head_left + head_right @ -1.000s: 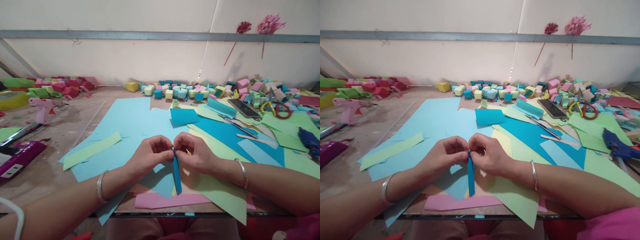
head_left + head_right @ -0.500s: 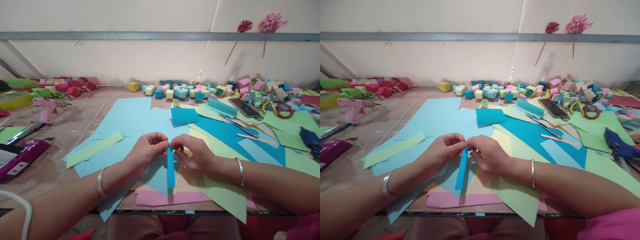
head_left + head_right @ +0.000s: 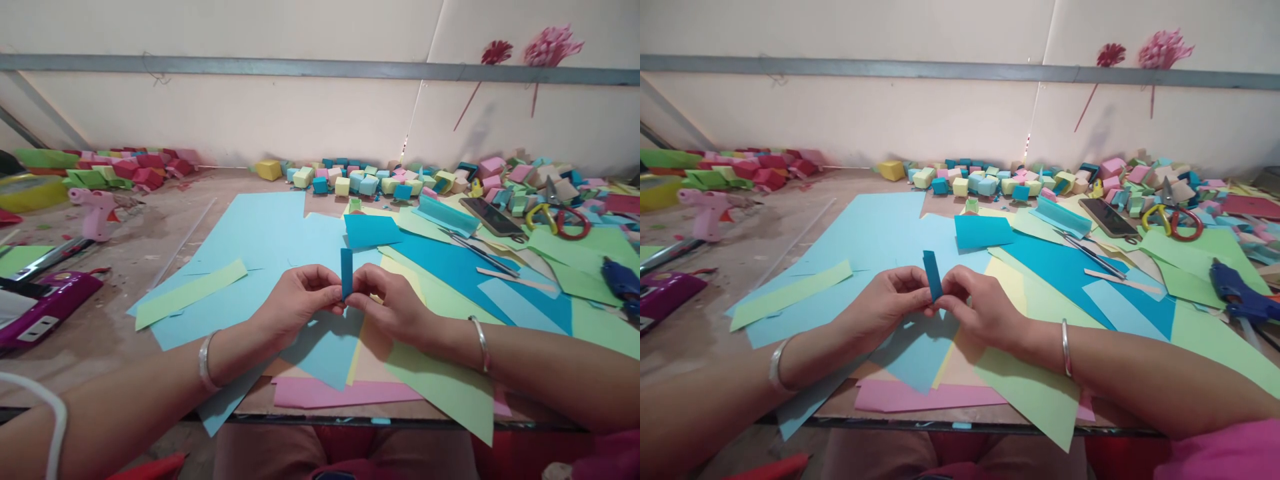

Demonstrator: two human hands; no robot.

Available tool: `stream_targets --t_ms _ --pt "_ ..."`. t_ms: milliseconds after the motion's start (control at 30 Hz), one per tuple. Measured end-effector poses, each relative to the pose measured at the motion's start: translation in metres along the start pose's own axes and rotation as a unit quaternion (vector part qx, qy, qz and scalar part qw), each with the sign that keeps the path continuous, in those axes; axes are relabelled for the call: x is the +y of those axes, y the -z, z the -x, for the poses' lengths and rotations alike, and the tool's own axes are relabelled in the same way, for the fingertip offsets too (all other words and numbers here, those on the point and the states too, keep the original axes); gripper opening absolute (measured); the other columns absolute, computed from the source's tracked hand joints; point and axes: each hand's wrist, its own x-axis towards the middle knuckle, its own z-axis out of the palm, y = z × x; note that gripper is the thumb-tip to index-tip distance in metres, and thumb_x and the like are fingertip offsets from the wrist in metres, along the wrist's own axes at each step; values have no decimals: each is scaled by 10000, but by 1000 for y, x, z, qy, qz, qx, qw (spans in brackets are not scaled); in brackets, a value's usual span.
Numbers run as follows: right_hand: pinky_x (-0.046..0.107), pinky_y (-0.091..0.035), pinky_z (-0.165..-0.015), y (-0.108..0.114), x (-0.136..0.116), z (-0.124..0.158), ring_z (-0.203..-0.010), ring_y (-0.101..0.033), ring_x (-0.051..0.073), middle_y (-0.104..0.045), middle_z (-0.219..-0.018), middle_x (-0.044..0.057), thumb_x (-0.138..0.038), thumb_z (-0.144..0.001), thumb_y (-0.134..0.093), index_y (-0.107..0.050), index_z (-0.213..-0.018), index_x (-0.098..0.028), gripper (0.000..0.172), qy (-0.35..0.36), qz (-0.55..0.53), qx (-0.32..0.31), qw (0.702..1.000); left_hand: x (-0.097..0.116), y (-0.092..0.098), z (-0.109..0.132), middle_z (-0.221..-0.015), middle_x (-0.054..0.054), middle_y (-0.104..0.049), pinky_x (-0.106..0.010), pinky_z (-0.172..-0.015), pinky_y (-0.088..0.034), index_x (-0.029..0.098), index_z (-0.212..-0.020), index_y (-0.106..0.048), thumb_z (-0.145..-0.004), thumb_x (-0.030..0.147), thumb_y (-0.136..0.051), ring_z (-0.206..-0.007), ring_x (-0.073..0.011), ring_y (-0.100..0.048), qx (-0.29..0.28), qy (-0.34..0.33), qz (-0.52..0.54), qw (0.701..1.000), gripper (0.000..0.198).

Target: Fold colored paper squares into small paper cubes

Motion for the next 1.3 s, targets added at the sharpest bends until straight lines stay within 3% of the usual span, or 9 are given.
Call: stream_targets --t_ms 133,300,667,933,1167,1300 --pt "246 -378 -577 -3 0 0 -618 -446 99 -504 -670 -43 -191 -784 -619 -487 -712 -194 151 -52 -78 1 996 1 -1 1 -595 -7 -661 -212 -576 -454 126 -737 -649 -662 314 -826 -549 -96 -599 5 0 -10 1000 269" --pt "240 -356 -562 -4 1 3 -622 -434 95 -484 -680 -50 -192 -787 -617 -477 -738 -199 148 -58 -88 -3 994 3 -2 1 -606 0 -654 -217 -565 -462 124 -714 -643 -650 280 -826 -541 -99 -605 6 14 -22 1000 249" --pt "213 -368 -492 6 -2 -4 -537 -517 92 -613 -621 -37 -166 -724 -670 -510 -774 -193 170 -156 -172 -65 970 -2 2 2 -697 -19 -675 -224 -625 -467 122 -830 -643 -680 214 -789 -635 -110 -623 -55 7 -23 998 229" --pt "207 -348 -470 6 -2 -1 -513 -500 82 -605 -620 -48 -158 -713 -676 -522 -773 -187 168 -150 -229 -98 957 -1 -2 4 -669 -15 -669 -221 -577 -441 131 -799 -613 -623 191 -827 -608 -117 -614 -58 24 -22 998 284" --pt "232 -424 -570 5 -5 -3 -629 -575 107 -629 -677 -22 -169 -746 -643 -558 -766 -180 88 -138 -228 -78 961 0 0 4 -659 -1 -642 -241 -620 -445 141 -730 -641 -638 161 -776 -599 -104 -585 -36 26 2 999 164" --pt "212 -367 -505 3 -5 -2 -544 -502 84 -533 -582 -65 -137 -738 -623 -502 -718 -192 134 -145 -209 -63 965 0 -1 4 -710 -29 -666 -259 -640 -466 129 -754 -639 -678 204 -751 -599 -113 -606 -45 47 -5 998 155"
